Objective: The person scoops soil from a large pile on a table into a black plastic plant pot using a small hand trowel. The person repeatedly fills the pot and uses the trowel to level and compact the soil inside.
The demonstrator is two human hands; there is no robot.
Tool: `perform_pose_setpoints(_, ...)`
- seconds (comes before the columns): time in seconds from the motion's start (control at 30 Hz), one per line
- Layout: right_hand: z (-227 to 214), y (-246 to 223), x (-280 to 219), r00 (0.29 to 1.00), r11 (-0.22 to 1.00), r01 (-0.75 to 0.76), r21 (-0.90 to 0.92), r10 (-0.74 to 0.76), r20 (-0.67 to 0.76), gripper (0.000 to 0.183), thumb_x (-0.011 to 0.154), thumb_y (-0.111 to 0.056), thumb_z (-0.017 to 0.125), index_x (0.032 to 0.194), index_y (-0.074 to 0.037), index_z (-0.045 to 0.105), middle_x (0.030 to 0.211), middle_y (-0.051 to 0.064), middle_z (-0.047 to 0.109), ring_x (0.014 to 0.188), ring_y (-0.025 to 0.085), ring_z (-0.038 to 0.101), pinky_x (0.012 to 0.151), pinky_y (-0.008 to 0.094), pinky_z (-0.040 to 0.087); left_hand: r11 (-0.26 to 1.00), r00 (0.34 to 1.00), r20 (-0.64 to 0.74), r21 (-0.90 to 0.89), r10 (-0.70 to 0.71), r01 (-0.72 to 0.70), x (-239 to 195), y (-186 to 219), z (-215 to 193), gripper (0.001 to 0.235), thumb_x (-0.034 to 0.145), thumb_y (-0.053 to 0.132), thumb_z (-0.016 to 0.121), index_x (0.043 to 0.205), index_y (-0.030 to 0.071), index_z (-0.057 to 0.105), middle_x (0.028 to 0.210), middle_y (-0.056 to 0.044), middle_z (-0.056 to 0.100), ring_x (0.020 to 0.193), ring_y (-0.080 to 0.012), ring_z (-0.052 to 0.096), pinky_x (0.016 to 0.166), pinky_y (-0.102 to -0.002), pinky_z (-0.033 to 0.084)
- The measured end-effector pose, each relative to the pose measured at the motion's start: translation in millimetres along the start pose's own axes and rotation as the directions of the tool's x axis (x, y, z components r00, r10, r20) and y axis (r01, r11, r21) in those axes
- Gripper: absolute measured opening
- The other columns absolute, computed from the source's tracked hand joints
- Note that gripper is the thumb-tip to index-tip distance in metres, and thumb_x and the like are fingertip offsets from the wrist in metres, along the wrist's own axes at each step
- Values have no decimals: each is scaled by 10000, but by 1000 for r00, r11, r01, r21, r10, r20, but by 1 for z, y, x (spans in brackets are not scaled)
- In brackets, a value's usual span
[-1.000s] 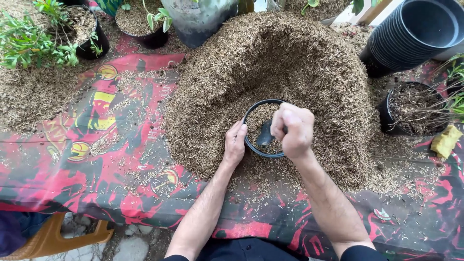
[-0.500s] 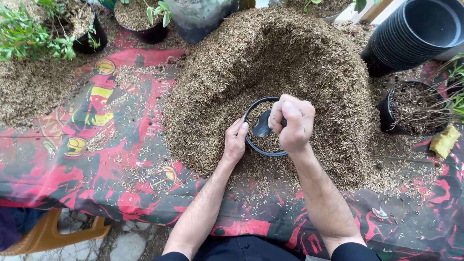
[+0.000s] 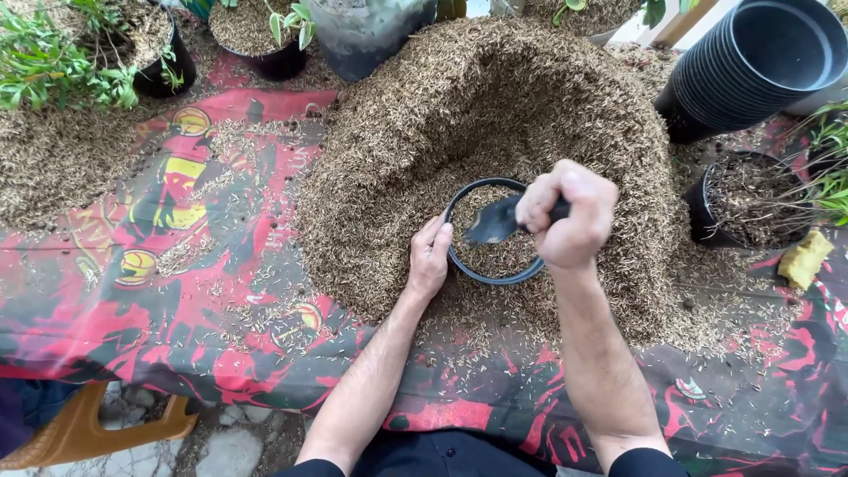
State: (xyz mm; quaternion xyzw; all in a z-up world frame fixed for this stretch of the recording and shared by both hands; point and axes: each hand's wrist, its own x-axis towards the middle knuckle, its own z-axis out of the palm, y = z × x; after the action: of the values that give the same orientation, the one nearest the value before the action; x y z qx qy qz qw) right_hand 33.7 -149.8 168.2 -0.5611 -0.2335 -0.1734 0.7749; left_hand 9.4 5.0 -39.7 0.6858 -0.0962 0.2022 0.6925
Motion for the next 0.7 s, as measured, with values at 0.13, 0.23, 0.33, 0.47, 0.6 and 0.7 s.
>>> perform_pose_setpoints(0.13, 11, -14, 16, 999, 999, 53, 6, -53, 4, 400, 941, -149, 415, 551, -64, 400, 387, 47, 246, 324, 126, 261, 348, 267, 319, 1000, 1000, 7, -2, 7, -7, 2, 5, 1, 349, 1069, 217, 486, 1280, 45, 705, 790, -58, 571, 761, -136, 529, 700, -334, 463)
perform_pose_setpoints(0.23, 11, 9, 18, 997, 997, 73, -40, -73, 4, 426, 956, -126, 435, 533, -77, 415, 386, 38, 273, 329, 120, 288, 340, 276, 326, 1000, 1000, 5, -16, 10, -10, 4, 16, 1, 356, 1064, 223, 500, 1296, 38, 696, 788, -53, 553, 756, -135, 524, 694, -333, 456)
perform_pose_setpoints(0.33, 19, 16, 15, 999, 996, 28, -79, -26, 24, 427, 943, -106, 449, 518, -69, 443, 368, 42, 308, 312, 108, 331, 333, 271, 362, 1000, 1000, 2, -13, -13, 13, 3, 12, 2, 344, 1061, 233, 501, 1263, 60, 718, 775, -44, 557, 744, -122, 512, 675, -328, 451)
perform_pose_setpoints(0.47, 18, 22, 12, 998, 994, -27, -102, 32, 50, 424, 933, -124, 446, 513, -71, 436, 361, 44, 287, 307, 112, 307, 339, 269, 365, 1000, 1000, 0, -16, -21, 21, 0, 5, 1, 306, 1049, 227, 520, 1162, 49, 742, 765, -48, 548, 729, -142, 516, 671, -335, 454)
perform_pose_setpoints(0.6, 18, 21, 13, 996, 994, -56, -98, 63, 66, 417, 924, -137, 444, 511, -79, 431, 362, 38, 283, 308, 109, 310, 335, 265, 359, 1000, 1000, 5, -21, -21, 21, 0, 11, 0, 287, 1051, 227, 525, 1109, 57, 748, 757, -46, 545, 725, -139, 510, 666, -333, 451)
perform_pose_setpoints(0.7, 11, 23, 13, 998, 996, -34, -87, 37, 41, 431, 938, -151, 442, 513, -82, 430, 366, 33, 287, 315, 101, 313, 352, 267, 388, 1000, 1000, -1, -24, -7, 7, 4, 21, 0, 282, 1054, 218, 516, 1077, 59, 747, 755, -42, 542, 726, -132, 508, 664, -326, 448)
